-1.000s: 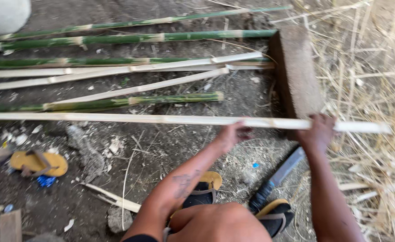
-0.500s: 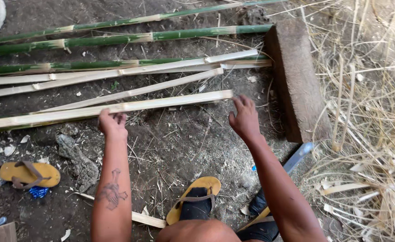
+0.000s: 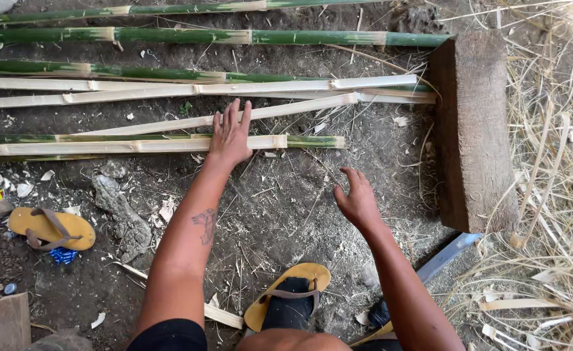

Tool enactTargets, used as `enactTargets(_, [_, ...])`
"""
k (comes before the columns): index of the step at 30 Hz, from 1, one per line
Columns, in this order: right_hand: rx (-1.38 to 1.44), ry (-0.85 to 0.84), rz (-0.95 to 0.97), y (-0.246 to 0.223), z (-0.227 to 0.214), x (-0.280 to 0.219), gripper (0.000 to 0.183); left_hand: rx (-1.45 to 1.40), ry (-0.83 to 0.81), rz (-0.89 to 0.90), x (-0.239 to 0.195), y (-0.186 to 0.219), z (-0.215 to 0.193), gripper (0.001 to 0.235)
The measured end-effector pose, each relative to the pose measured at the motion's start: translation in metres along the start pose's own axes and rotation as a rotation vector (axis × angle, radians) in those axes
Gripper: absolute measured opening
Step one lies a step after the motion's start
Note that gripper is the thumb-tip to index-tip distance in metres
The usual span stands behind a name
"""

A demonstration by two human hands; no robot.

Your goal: The person uses a machete to split long bamboo poles into thin strips. They repeatedly position the bamboo on a wooden block, strike it with the machete to split it, and then peel or shave the resulting strips. The finished strips are placed in a pile on the ground.

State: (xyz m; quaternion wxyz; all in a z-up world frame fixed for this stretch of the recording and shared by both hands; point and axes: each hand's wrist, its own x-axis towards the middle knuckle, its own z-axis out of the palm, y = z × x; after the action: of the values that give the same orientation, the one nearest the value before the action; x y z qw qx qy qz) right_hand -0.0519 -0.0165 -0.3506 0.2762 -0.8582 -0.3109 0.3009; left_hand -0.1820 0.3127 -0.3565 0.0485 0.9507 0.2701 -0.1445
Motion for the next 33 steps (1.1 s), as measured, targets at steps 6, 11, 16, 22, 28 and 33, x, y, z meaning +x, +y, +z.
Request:
enactTargets(6, [0.222,0.152,0.138,0.005,-0.014,0.039,0.058,-0.011,-0.147,0.087,-0.016,-0.003,-0.003,0.069])
enactTargets(11, [0.571,0.190,0.246,-0.004,0.003,0.073,0.047,-0.197,-0.185,0.099,-0.040,-0.013,-0.007,0.030])
enactTargets(16, [0.486,0.204,0.126,-0.020,0.024,0.073,0.044,-0.422,-0.304,-0.073,-0.045,0.015,-0.023,0.048])
enactTargets(22, [0.892,0.068,0.047,-0.035,0.005,0.059,0.053,-0.182,-0.245,0.267,-0.039,0.073,-0.033,0.048])
enactTargets(28, [0.481,0.038,-0.043,-0.030,-0.006,0.069,0.066,-0.256,0.122,0.459,-0.042,0.094,-0.022,0.063])
enactTargets(33, [0.142,0.243,-0.052,-0.031,0.021,0.061,0.066,-0.329,-0.026,0.168,0.040,0.096,-0.041,0.078])
